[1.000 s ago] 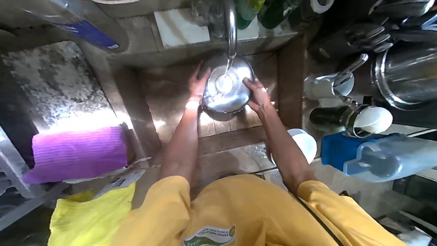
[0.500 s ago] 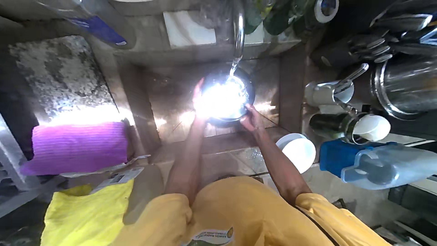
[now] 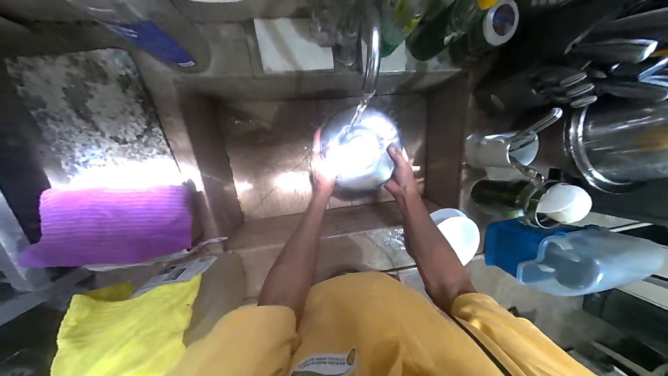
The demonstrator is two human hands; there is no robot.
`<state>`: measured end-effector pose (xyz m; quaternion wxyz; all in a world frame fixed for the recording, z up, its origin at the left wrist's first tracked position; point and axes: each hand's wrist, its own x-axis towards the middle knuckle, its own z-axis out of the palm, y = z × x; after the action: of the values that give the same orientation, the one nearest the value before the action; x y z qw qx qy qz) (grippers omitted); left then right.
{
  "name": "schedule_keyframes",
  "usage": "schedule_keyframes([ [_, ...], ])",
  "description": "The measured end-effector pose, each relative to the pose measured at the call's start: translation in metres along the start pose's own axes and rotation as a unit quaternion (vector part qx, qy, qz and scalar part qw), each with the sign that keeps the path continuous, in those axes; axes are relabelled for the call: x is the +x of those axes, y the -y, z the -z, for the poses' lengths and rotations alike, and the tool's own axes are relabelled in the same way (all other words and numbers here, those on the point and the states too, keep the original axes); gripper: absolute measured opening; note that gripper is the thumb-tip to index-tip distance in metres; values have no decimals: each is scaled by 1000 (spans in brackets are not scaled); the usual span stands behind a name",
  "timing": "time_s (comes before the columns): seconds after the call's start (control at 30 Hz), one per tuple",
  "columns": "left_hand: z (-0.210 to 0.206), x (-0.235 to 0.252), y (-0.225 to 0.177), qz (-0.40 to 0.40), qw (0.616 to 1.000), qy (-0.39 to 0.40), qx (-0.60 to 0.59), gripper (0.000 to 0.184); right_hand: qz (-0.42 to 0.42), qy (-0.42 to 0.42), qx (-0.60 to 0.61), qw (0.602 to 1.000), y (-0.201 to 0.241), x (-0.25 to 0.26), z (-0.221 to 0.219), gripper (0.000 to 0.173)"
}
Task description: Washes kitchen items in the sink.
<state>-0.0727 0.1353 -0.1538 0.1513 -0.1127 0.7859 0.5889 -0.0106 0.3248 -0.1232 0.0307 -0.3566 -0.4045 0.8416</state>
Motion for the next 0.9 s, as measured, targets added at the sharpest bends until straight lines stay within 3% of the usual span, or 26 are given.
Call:
schedule_keyframes([
  [0.1, 17, -2, 21, 60, 993, 41, 91, 58, 26, 13, -155, 988, 11, -18, -7, 58],
  [0.17, 33, 10, 6, 106, 989, 91, 51, 54, 89, 41, -290, 952, 24, -31, -20, 47],
  [0.23, 45, 18, -29, 176, 972, 149, -50, 64, 168, 105, -420, 886, 33, -49, -39, 35],
  [0.3, 53, 23, -63, 244, 941, 201, -120, 78, 242, 161, -544, 787, 29, -64, -51, 27],
  [0.37, 51, 28, -78, 246, 927, 226, -173, 58, 292, 216, -645, 673, 24, -85, -59, 34],
  [0.4, 48, 30, -75, 228, 926, 232, -193, 42, 305, 234, -670, 635, 19, -93, -61, 39],
  [0.47, 44, 35, -60, 185, 933, 236, -197, 52, 301, 260, -681, 614, 5, -91, -56, 39],
  [0.53, 43, 40, -46, 148, 935, 243, -214, 53, 251, 259, -656, 663, -4, -71, -50, 44],
  [0.6, 39, 44, -35, 129, 933, 243, -231, 46, 184, 201, -555, 786, -3, -47, -54, 38],
  [0.67, 34, 47, -36, 116, 938, 237, -226, 40, 153, 124, -442, 875, 6, -19, -72, 32],
  [0.73, 27, 55, -36, 91, 950, 220, -204, 36, 141, 94, -371, 913, 17, 8, -98, 27],
  [0.8, 22, 61, -36, 54, 966, 206, -144, 33, 122, 120, -307, 936, 23, 26, -121, 23],
  [0.9, 17, 69, -40, 13, 981, 191, -33, 27, 108, 118, -311, 937, 23, 41, -145, 24],
])
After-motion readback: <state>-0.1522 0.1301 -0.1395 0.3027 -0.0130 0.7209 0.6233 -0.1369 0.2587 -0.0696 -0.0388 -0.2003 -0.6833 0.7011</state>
